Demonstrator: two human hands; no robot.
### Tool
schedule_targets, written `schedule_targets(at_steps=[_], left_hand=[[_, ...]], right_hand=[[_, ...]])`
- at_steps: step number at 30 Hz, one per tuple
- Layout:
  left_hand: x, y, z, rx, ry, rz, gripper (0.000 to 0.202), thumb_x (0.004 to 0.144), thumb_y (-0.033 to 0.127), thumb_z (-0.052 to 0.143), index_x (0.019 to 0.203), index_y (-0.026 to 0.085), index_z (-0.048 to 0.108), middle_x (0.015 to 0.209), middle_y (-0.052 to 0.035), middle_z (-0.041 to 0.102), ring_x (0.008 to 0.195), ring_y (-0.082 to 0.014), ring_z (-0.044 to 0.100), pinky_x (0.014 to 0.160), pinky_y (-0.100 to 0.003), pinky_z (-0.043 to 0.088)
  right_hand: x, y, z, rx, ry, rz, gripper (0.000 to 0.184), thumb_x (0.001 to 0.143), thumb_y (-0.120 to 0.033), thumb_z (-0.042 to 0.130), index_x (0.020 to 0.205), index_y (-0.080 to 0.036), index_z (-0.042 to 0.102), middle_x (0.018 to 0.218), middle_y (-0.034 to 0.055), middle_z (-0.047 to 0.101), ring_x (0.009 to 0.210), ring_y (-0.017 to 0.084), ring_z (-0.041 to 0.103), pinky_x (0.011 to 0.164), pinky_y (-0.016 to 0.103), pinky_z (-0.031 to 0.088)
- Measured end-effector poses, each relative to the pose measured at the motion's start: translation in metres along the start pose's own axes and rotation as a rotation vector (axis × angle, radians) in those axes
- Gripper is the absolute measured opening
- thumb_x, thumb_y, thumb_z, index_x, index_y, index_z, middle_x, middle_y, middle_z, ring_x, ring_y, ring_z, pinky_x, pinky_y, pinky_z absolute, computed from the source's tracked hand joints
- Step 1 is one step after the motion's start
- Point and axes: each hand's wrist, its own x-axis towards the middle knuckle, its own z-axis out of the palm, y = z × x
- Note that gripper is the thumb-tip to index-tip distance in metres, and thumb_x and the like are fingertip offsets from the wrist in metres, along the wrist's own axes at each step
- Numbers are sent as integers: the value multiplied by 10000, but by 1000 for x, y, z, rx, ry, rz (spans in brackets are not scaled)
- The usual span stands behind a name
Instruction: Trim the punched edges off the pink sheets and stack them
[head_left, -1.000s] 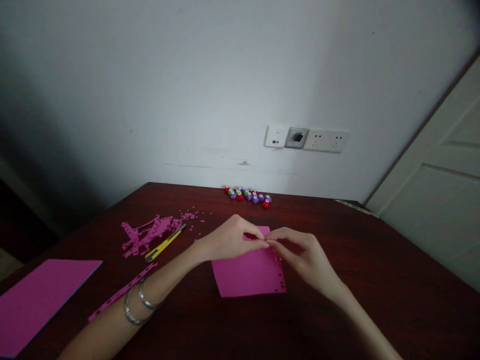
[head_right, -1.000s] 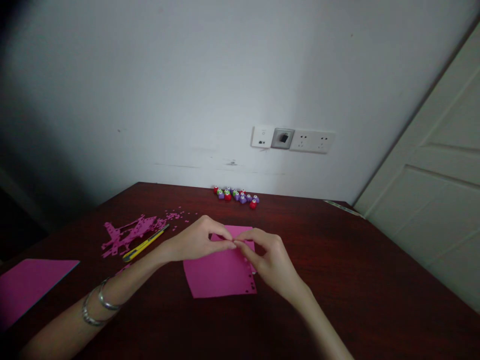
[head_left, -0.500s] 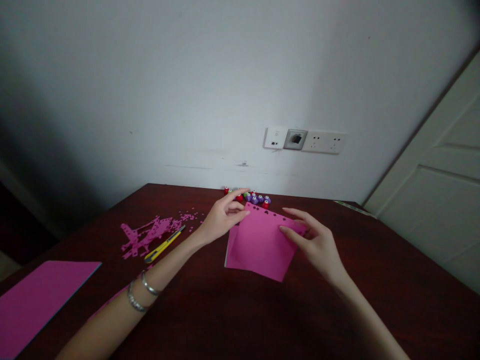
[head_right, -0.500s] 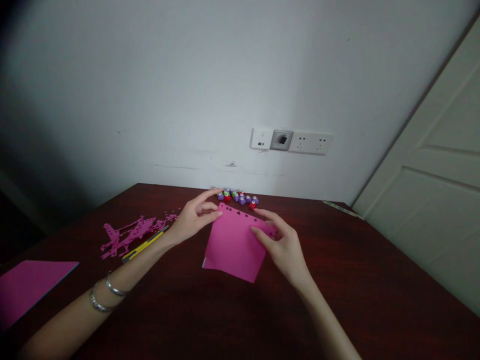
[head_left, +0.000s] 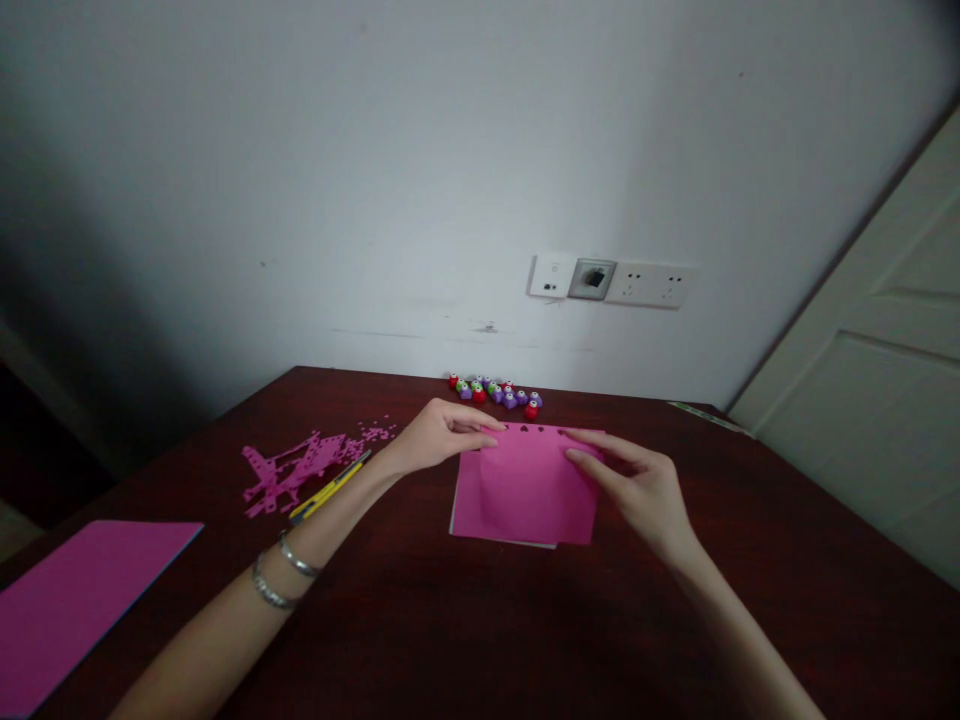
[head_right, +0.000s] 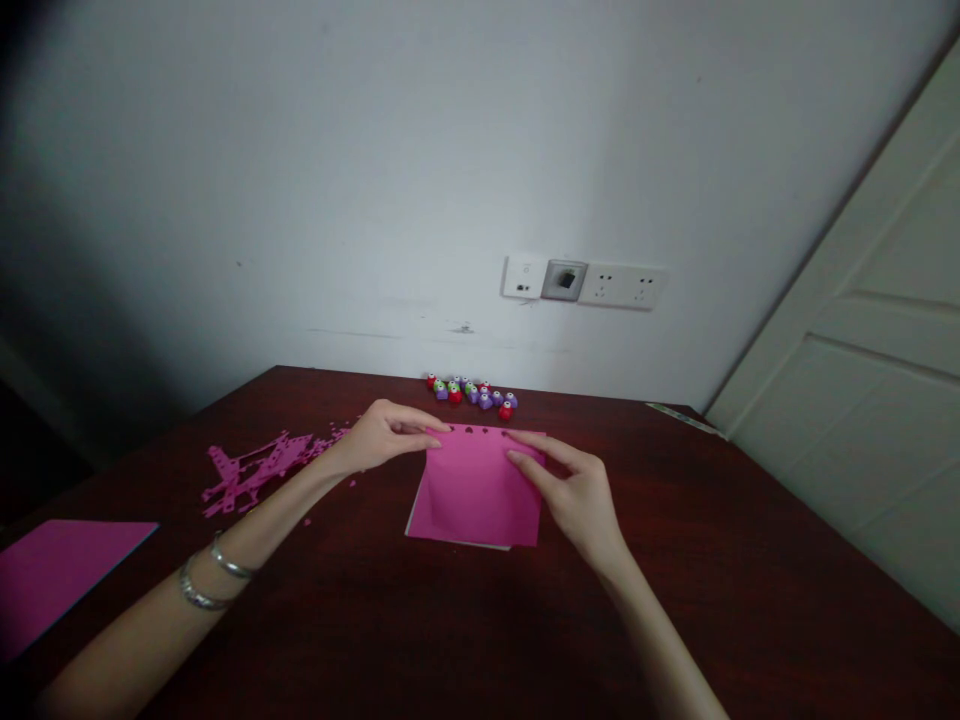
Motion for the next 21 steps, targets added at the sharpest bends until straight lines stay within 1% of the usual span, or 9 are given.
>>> schedule_targets(at_steps=[4,9,16,18,21], left_hand=[[0,-1,-5,-59,-49,-28,264,686,253,708,937,172,705,917,-71,711,796,-139,662,775,-261,528],[1,-1,-9,-124,-85,-54,254,684,238,707,928,169,706,927,-74,709,814,-139,658,786,-269,526],[2,3,-8,-67,-73,-66,234,721,234,660,936,151,699,936,-85,706,855,-158,653,810,-306,518],[2,1,-6,-63,-70,-56,241,738,255,647,954,158,694,956,-87,701,868,-159,649,827,-315,510],[1,-5,1,-63,-47,-54,310,711,280,679,994,152,678,971,-93,696,866,-162,649,832,-324,508]], right_hand=[[0,1,0,35,-6,38,281,676,-357,710,926,-230,720,963,48,719,900,230,656,851,391,519],[1,1,-2,99,-41,92,353,641,-365,737,958,-214,709,999,65,709,862,229,667,771,364,559],[1,0,-3,47,-117,72,315,673,-379,714,935,-205,714,971,70,715,897,242,659,809,385,543],[1,1,-3,37,-113,66,301,682,-385,706,922,-203,715,950,69,719,879,242,662,799,390,541],[2,4,-2,16,-79,43,262,700,-391,690,874,-197,715,901,69,723,845,238,662,790,392,534]])
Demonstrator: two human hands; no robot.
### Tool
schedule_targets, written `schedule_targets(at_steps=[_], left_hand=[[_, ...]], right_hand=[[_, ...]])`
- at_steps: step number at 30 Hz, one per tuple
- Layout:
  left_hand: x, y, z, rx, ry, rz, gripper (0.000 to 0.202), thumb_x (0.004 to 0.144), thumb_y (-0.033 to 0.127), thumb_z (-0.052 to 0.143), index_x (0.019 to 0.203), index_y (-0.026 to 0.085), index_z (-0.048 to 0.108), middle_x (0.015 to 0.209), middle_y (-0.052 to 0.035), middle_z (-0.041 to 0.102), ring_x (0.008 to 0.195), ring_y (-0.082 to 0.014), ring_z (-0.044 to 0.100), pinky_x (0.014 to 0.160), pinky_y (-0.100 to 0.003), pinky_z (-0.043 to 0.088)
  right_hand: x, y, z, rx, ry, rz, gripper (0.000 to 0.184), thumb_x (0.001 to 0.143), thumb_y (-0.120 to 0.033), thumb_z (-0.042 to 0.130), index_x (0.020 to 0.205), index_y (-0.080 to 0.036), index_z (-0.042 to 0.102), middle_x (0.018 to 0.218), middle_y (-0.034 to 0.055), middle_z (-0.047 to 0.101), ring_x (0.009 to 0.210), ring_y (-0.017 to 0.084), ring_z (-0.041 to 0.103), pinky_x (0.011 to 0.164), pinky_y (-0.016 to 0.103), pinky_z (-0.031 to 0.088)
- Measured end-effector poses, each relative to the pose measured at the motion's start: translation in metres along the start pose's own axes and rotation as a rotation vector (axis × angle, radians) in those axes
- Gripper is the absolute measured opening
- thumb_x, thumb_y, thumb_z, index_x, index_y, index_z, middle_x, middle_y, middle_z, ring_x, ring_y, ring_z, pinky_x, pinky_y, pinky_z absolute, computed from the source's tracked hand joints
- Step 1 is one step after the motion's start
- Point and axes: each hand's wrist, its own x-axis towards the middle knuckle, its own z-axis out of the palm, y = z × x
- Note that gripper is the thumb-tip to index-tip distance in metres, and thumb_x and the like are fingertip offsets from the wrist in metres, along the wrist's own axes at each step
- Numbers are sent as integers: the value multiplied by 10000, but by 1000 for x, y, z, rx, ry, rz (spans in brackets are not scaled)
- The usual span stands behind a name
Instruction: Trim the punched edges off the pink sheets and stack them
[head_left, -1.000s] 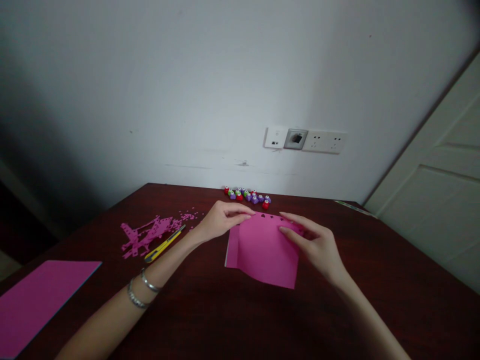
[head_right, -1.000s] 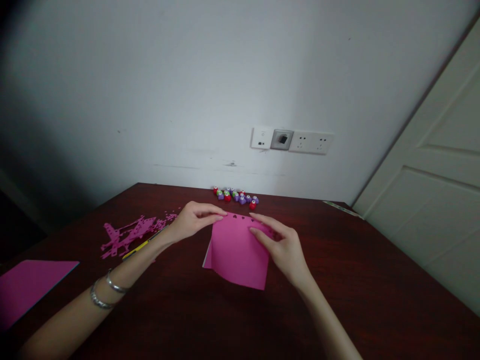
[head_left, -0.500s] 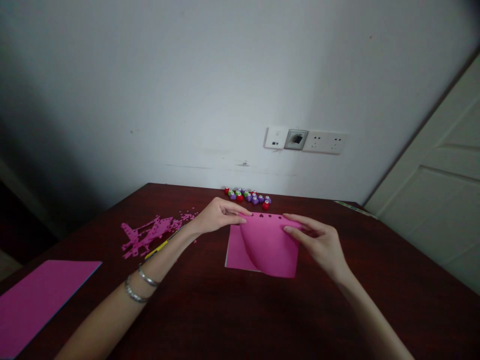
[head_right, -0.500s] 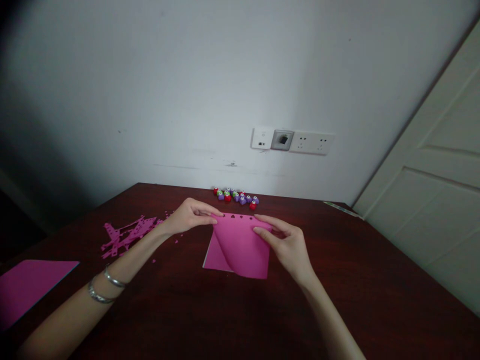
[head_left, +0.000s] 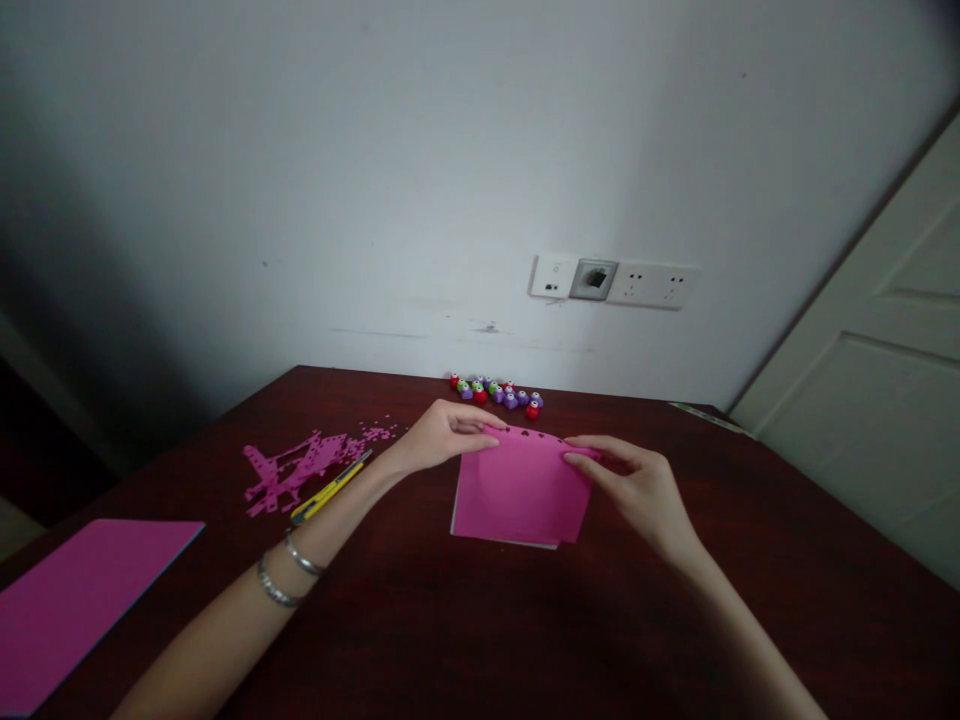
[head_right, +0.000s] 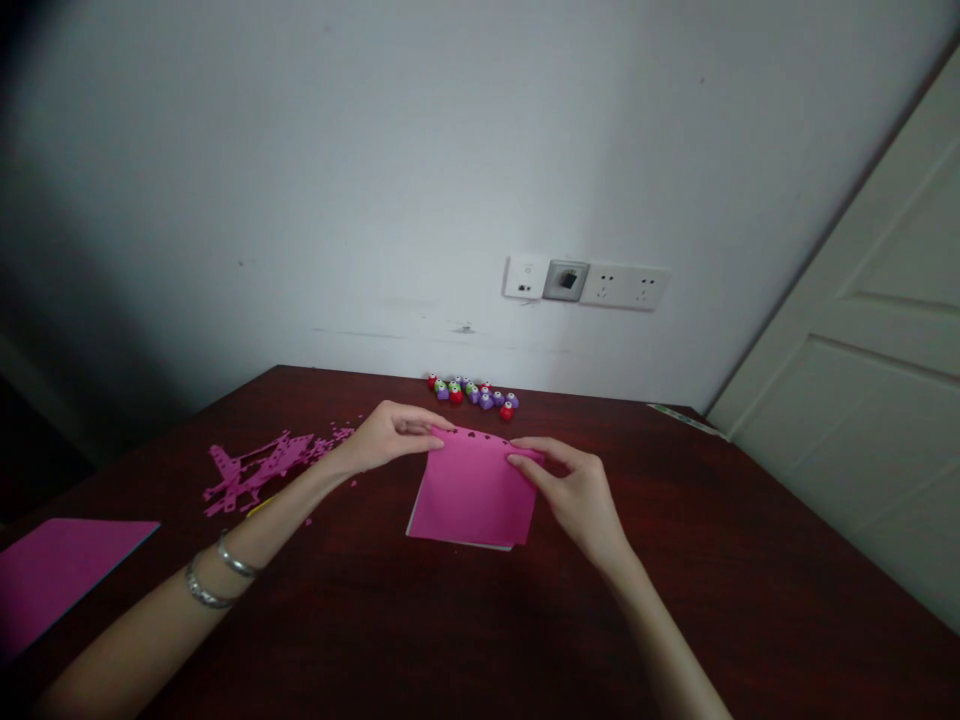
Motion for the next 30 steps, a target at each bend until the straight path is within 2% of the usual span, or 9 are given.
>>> schedule_targets(at_steps=[3,8,10,13,16,20,25,30], left_hand=[[-1,-3,8,24,37,22,383,691,284,699,1047,152,654,1003,-94,687,877,-164,646,835,-330,511],[-2,2,11,178,100,121,280,783,288,615,1034,174,665,1017,-74,686,909,-155,638,868,-314,494],[-2,3,9,246,88,171,252,794,283,605,1014,182,674,1012,-66,688,918,-154,637,884,-307,483],[-2,2,5,284,37,206,249,808,282,591,1023,186,673,1017,-67,687,921,-150,639,885,-298,480],[-2,0,3,281,-8,201,257,809,282,590,1036,190,668,1033,-66,682,937,-152,637,894,-302,477],[-3,2,4,209,-30,172,249,817,281,575,1035,205,670,1041,-55,679,960,-154,631,919,-313,467],[-2,4,4,146,33,128,222,793,295,598,968,204,698,988,-56,696,924,-158,644,891,-306,484],[0,-2,-1,94,73,45,290,724,313,665,982,182,691,957,-75,703,879,-158,647,841,-305,500]], right_hand=[[1,2,0,-26,25,-16,232,716,-394,676,832,-197,710,867,65,721,818,227,659,782,381,528],[2,1,0,-20,23,-5,212,703,-385,684,796,-196,708,816,52,718,767,210,654,728,347,532],[3,0,1,-16,16,11,209,699,-380,685,789,-193,709,801,56,716,756,211,653,724,355,533],[4,-1,1,10,6,-3,187,684,-366,697,749,-192,711,900,80,707,871,234,646,792,382,522],[4,0,0,26,-16,-60,161,698,-360,685,720,-201,706,1026,92,670,986,245,608,812,386,520],[4,2,-1,-22,-32,-98,166,732,-362,658,752,-202,696,901,72,688,883,220,629,792,383,524],[3,4,-2,-142,-40,-103,223,749,-390,638,859,-206,700,857,62,702,809,220,641,773,393,522],[4,6,-3,-219,-57,-226,179,783,-378,602,795,-229,700,959,62,670,915,227,612,837,408,488]])
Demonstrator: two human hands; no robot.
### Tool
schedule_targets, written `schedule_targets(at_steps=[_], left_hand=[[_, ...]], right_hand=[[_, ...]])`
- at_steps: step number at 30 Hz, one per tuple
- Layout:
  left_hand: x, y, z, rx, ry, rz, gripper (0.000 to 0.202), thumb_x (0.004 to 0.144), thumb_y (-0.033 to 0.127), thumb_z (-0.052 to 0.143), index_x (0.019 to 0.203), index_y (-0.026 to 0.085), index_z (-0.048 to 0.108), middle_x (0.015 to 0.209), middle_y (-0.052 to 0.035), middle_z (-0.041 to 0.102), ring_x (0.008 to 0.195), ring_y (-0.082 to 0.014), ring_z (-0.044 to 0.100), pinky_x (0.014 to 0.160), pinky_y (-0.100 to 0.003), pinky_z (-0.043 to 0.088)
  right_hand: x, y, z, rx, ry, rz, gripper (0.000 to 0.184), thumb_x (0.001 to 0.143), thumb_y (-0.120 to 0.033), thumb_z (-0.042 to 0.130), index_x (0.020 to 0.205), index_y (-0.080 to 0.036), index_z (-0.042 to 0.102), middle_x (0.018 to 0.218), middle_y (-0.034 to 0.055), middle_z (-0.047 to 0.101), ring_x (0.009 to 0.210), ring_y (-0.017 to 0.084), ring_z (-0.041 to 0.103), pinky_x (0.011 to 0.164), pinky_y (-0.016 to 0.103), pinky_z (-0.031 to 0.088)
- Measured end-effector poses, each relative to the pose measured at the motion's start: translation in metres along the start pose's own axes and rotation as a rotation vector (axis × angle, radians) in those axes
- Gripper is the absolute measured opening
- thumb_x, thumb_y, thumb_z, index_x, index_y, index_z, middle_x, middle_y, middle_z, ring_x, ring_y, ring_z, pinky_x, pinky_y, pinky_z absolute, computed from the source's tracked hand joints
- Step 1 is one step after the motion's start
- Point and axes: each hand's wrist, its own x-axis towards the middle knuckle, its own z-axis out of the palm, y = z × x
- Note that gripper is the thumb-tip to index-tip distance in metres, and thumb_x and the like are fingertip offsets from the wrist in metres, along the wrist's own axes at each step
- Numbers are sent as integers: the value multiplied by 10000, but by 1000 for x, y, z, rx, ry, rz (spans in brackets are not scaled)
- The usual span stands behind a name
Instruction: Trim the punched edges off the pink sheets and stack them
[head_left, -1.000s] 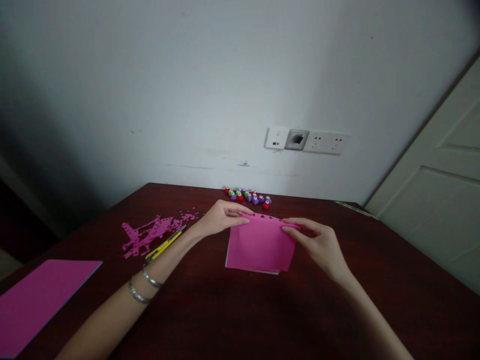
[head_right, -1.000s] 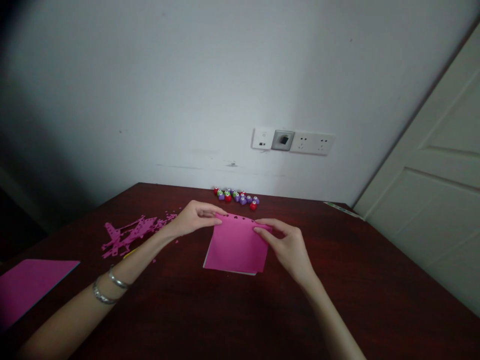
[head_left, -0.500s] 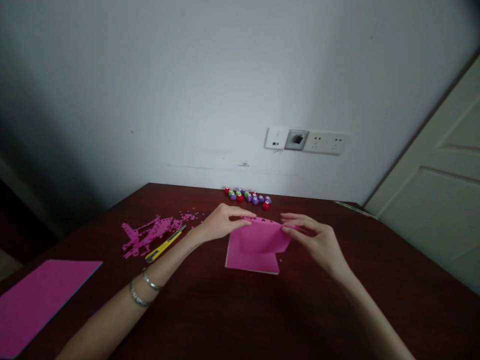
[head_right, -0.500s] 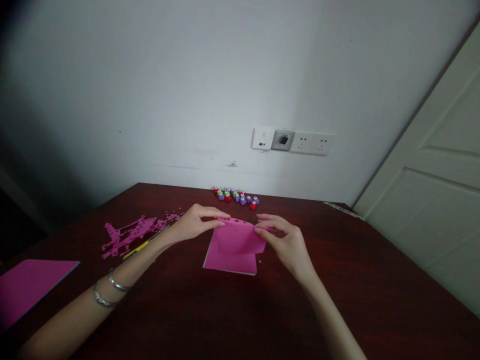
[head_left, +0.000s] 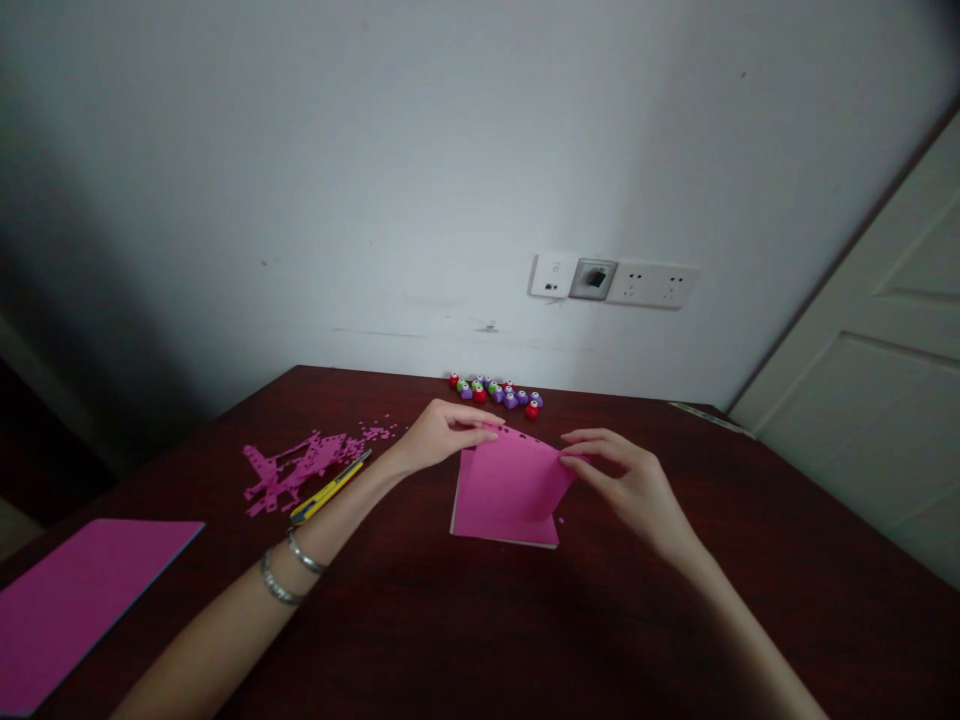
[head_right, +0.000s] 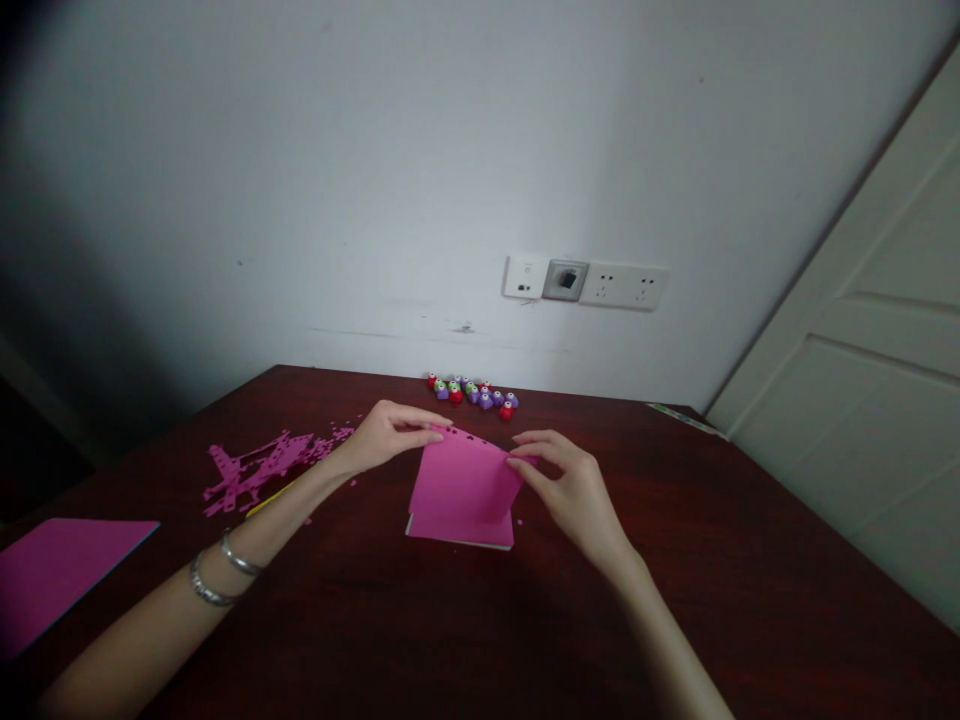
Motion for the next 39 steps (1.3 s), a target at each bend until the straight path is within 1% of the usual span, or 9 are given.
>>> schedule_targets(at_steps=[4,8,12,16,20,26,30,36,39], left_hand=[[0,-5,0,43,-38,-28,413,670,315,711,1046,152,662,949,-95,701,817,-155,640,782,-304,504],[0,-5,3,177,-23,66,260,758,290,627,978,166,689,945,-81,698,839,-148,631,808,-302,478],[1,-4,3,254,-39,95,167,782,263,594,874,187,710,869,-56,700,796,-142,624,779,-300,478],[2,-5,0,231,-84,117,139,768,246,604,833,188,713,915,-55,700,846,-147,627,809,-300,469],[1,-4,-4,231,-141,42,162,776,258,589,842,185,717,834,-44,714,772,-140,641,747,-270,474],[1,2,-11,245,-209,37,161,773,275,591,821,189,717,800,-31,711,726,-124,632,683,-229,462],[0,7,-11,245,-254,11,166,773,286,590,803,177,712,786,-33,705,723,-130,624,679,-239,458],[-2,11,1,86,-232,-25,212,757,319,621,865,154,698,849,-57,703,771,-138,624,718,-257,473],[-2,10,4,59,-215,-36,241,747,326,637,903,153,695,890,-64,704,801,-140,625,745,-264,471]], right_hand=[[1,-1,0,2,4,-16,160,790,-360,602,767,-226,687,863,51,655,847,202,610,777,358,492],[1,-3,-2,3,-30,-8,175,796,-372,593,764,-223,679,803,46,670,780,198,619,722,343,502],[-1,-1,-4,-55,-78,23,195,796,-390,582,833,-233,690,839,43,698,788,211,639,721,351,512],[-2,2,-6,-105,-137,25,194,815,-373,553,862,-241,688,861,33,709,782,213,651,715,347,516],[-2,2,-6,-125,-176,27,172,817,-361,556,839,-246,682,840,21,709,761,206,655,689,327,512],[-1,-1,-12,-63,-221,11,155,798,-368,587,776,-249,683,905,36,689,943,227,616,846,368,473],[-1,-7,-10,2,-271,-16,141,782,-364,614,754,-235,665,903,35,679,902,205,615,827,345,478],[-3,-13,3,12,-227,3,203,835,-359,538,799,-225,686,833,37,683,779,179,620,726,307,485],[-4,-9,5,40,-176,59,199,819,-362,560,827,-223,702,847,34,703,767,182,636,714,300,490]])
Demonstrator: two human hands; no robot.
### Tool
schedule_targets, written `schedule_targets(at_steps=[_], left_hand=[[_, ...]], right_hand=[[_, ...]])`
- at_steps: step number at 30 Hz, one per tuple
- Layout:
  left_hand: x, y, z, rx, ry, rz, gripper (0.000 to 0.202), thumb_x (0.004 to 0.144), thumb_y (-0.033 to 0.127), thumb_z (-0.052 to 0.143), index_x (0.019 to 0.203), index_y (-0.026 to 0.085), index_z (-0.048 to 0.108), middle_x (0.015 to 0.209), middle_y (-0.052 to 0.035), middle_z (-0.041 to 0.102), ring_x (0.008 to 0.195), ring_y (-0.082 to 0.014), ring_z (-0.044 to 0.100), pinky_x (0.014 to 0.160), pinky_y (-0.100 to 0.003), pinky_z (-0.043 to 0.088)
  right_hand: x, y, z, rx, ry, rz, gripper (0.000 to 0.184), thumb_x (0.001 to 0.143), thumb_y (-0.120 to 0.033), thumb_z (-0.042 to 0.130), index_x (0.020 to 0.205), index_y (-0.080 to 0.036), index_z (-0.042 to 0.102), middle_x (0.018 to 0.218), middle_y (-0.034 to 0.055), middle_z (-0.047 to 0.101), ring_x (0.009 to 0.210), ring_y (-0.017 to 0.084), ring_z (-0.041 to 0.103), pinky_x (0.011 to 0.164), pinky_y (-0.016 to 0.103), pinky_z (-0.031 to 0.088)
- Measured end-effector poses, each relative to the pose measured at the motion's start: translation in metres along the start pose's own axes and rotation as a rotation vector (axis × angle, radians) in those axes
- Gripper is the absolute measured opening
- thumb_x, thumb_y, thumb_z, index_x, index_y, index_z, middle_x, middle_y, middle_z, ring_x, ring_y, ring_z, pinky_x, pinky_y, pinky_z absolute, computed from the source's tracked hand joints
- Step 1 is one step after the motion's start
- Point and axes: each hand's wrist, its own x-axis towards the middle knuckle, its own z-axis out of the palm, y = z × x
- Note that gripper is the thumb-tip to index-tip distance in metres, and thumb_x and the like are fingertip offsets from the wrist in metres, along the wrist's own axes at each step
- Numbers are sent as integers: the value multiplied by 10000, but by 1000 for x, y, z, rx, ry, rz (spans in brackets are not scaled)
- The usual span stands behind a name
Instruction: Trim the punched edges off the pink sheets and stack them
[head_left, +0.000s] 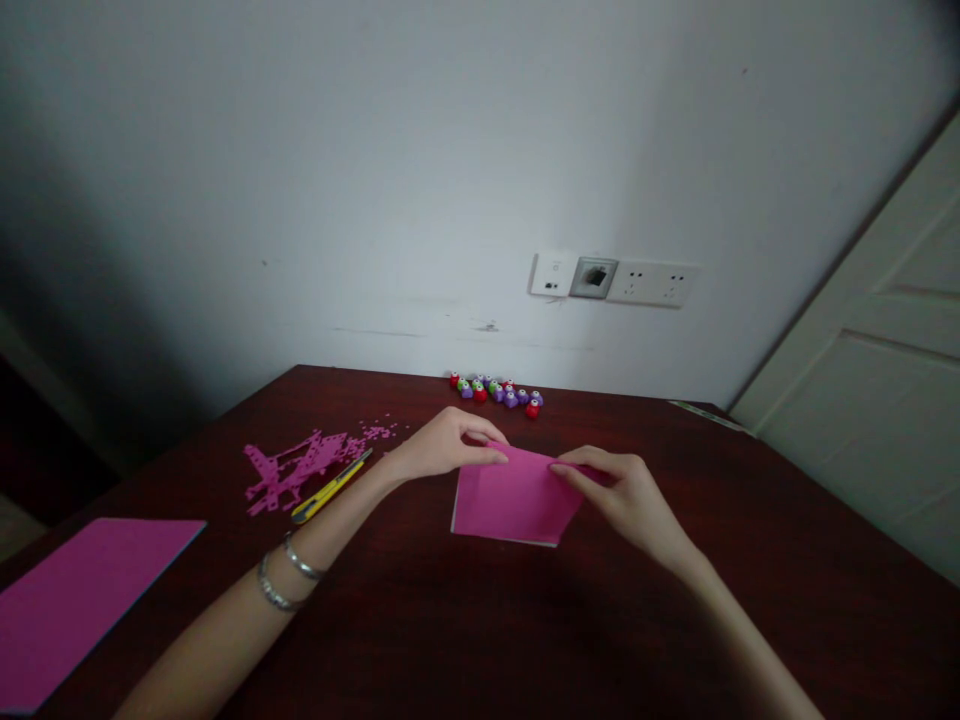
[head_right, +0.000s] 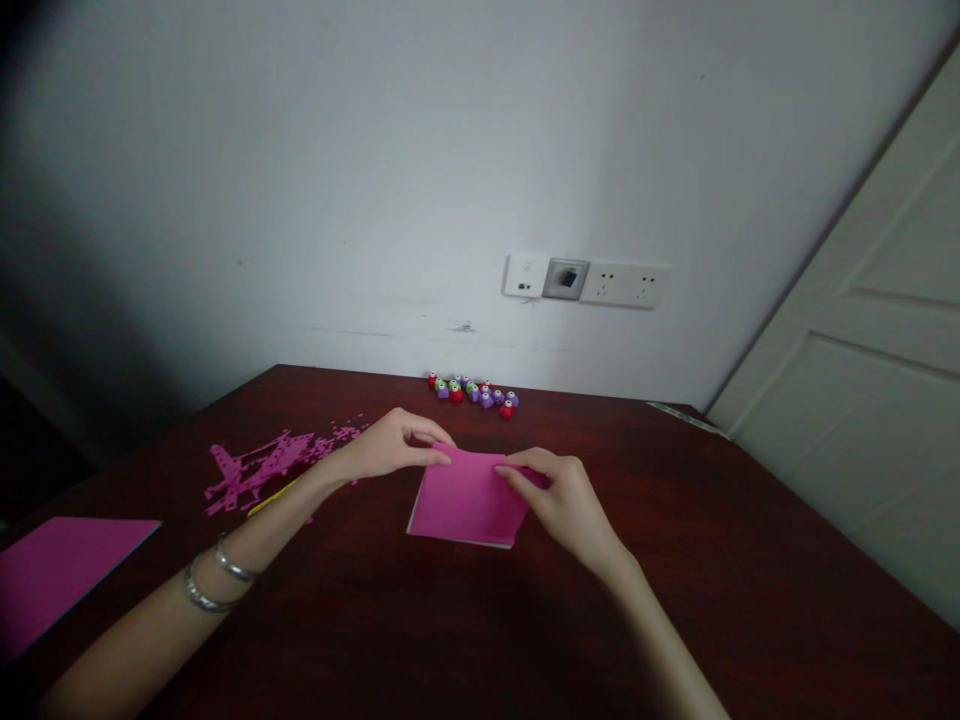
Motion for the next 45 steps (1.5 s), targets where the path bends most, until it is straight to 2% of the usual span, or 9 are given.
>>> schedule_targets(at_steps=[6,11,14,18,23,29,34,39,45], left_hand=[[1,-4,-3,26,18,-17,184,755,283,627,841,140,707,802,-58,707,703,-114,611,676,-237,457],[3,-12,-9,-114,129,-68,224,739,328,655,830,127,694,780,-67,696,682,-111,600,657,-242,452],[2,-18,-15,-183,-5,-120,265,704,329,696,886,136,690,819,-73,697,720,-123,608,700,-262,454],[0,-19,-17,-244,-249,-164,340,753,390,650,1002,160,675,935,-88,687,823,-148,611,778,-285,435],[0,-7,-3,-390,-210,-204,391,830,468,528,934,130,693,769,-73,660,699,-120,574,670,-261,412],[-2,12,19,-469,-264,-262,299,682,376,711,863,139,685,626,16,574,538,-61,461,549,-218,340],[-3,15,25,-492,-218,-259,226,629,305,752,753,138,665,656,15,591,577,-60,487,584,-216,345],[-1,10,22,-456,-109,-250,234,632,313,749,744,129,656,638,13,582,565,-61,475,569,-220,338],[-2,14,23,-462,-140,-220,237,707,332,690,833,134,664,712,-13,620,628,-81,532,632,-242,404]], right_hand=[[0,0,-1,112,24,116,219,740,-389,653,862,-221,723,887,44,723,807,217,659,742,337,519],[4,2,-2,352,155,321,478,641,-398,731,1057,-178,648,880,63,728,835,232,667,754,351,534],[5,6,-4,393,183,374,375,626,-415,739,882,-148,676,744,60,721,732,204,665,687,305,523],[4,4,-3,455,166,373,408,632,-397,745,950,-165,638,684,22,703,655,158,643,639,268,499],[1,-10,3,516,33,321,474,628,-349,754,1041,-186,588,667,-20,673,620,131,622,625,266,492],[-5,-23,15,542,-161,306,448,664,-282,732,1074,-203,567,684,-29,662,624,117,614,592,246,468],[-6,-27,16,513,-131,319,366,672,-316,720,993,-195,591,673,-22,659,609,113,601,572,236,458],[-4,-28,12,397,-102,312,225,744,-394,634,754,-169,642,739,17,663,639,117,581,589,239,446],[-6,-34,10,333,-177,259,230,791,-392,578,791,-176,656,787,31,666,691,139,574,614,251,435]])
